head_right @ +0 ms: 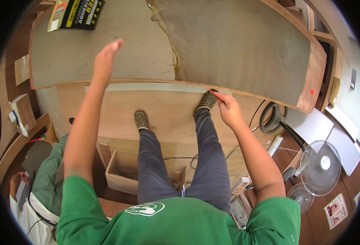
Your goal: The person applies adhesive to a wooden board by pouring the liquid from a container and spreading it evenly across the surface using a small red spreader.
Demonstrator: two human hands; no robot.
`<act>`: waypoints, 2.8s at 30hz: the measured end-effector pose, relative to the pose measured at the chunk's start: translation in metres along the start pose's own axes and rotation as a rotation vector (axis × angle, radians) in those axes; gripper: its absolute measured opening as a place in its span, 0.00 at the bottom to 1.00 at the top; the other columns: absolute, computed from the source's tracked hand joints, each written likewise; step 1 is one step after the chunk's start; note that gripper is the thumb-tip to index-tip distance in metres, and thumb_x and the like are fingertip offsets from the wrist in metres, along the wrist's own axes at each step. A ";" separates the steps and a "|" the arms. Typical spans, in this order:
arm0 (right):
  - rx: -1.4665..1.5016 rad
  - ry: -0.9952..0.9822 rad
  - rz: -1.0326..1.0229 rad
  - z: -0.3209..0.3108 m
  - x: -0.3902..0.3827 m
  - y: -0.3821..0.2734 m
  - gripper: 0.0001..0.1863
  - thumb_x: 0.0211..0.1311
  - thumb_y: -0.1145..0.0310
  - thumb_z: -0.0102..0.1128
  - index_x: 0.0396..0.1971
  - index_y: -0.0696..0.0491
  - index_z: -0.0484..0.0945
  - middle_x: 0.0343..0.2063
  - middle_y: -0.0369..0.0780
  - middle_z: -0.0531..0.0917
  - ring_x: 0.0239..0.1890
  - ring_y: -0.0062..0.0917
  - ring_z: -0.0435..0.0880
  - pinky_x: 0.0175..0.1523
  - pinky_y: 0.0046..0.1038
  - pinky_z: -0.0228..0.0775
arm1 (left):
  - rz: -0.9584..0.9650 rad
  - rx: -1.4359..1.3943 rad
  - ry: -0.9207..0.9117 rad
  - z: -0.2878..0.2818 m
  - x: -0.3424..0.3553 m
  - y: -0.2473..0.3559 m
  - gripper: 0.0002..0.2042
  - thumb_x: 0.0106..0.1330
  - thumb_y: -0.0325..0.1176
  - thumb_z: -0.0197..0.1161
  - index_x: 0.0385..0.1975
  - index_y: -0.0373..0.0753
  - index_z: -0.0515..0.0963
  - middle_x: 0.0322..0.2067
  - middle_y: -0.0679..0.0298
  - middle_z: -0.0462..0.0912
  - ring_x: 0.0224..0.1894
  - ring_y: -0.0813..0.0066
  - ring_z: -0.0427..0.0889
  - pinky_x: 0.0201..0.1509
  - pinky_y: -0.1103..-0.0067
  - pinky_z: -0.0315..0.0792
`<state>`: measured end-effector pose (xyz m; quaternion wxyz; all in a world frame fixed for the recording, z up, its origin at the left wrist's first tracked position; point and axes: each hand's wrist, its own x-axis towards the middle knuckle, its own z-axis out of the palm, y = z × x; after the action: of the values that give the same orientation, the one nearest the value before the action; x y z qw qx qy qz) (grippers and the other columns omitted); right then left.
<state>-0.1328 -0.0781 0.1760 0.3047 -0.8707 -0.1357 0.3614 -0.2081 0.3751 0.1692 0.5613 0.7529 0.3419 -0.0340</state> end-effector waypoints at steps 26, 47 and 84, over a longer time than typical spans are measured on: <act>0.289 0.228 0.390 0.117 -0.267 -0.103 0.15 0.70 0.67 0.58 0.52 0.55 0.82 0.42 0.43 0.86 0.46 0.30 0.84 0.55 0.30 0.73 | 0.865 -1.332 -0.934 -0.137 -0.349 0.313 0.21 0.76 0.43 0.53 0.35 0.29 0.84 0.40 0.48 0.87 0.54 0.45 0.79 0.65 0.56 0.62; -0.226 0.352 -0.012 0.056 0.118 -0.074 0.19 0.63 0.72 0.51 0.53 0.47 0.81 0.49 0.45 0.82 0.51 0.44 0.80 0.56 0.43 0.74 | -0.228 0.939 -0.304 -0.186 0.056 -0.080 0.51 0.52 0.48 0.77 0.75 0.43 0.54 0.74 0.47 0.56 0.73 0.49 0.61 0.75 0.66 0.60; 0.021 0.051 0.155 0.152 0.023 -0.096 0.22 0.62 0.80 0.50 0.54 0.49 0.82 0.47 0.41 0.85 0.50 0.33 0.83 0.59 0.34 0.71 | -0.254 1.119 -0.163 -0.201 0.082 -0.189 0.69 0.48 0.66 0.74 0.76 0.35 0.30 0.74 0.29 0.34 0.79 0.42 0.30 0.79 0.55 0.32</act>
<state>-0.2268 0.0727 0.1397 0.2881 -0.8844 -0.0562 0.3628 -0.3165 0.6142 0.0522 0.0937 0.8831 0.3151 -0.3347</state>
